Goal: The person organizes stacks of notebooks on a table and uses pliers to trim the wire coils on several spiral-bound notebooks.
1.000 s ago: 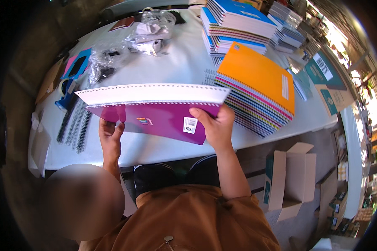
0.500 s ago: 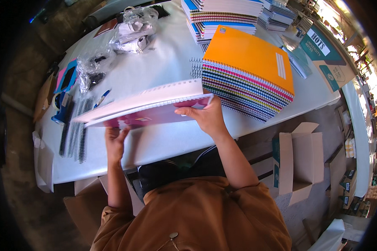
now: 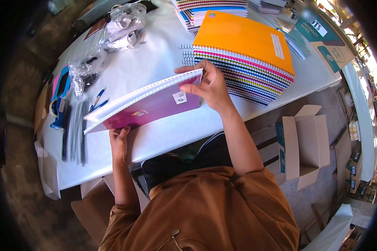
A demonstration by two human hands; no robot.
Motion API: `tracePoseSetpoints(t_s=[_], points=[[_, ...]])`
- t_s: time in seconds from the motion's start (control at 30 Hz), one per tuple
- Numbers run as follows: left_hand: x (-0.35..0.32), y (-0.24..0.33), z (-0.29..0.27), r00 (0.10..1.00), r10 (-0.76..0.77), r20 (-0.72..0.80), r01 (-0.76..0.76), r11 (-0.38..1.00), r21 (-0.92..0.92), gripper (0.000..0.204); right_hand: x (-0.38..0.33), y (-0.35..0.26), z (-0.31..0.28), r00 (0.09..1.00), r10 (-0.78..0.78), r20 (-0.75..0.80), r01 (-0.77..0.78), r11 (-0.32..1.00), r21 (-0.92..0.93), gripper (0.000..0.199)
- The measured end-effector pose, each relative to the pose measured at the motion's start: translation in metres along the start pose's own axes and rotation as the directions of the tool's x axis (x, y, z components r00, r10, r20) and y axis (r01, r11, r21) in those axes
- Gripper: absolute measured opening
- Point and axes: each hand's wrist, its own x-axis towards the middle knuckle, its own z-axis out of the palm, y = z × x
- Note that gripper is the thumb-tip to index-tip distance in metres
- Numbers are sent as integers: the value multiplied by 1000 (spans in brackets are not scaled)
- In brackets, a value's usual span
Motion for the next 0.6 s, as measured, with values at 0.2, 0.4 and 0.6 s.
tracePoseSetpoints(t_s=[0.2, 0.4, 0.6], points=[[-5, 21, 20, 985, 164, -57, -171, 974, -151, 17, -7, -10, 11, 987, 136, 82, -98, 927, -361, 22], [-15, 12, -8, 986, 49, 162, -42, 998, -51, 27, -6, -1, 12, 927, 292, 234, -187, 903, -387, 25], [44, 5, -57, 937, 266, 226, -346, 618, 706, 40, -9, -9, -11, 958, 106, 265, 32, 883, -467, 23]])
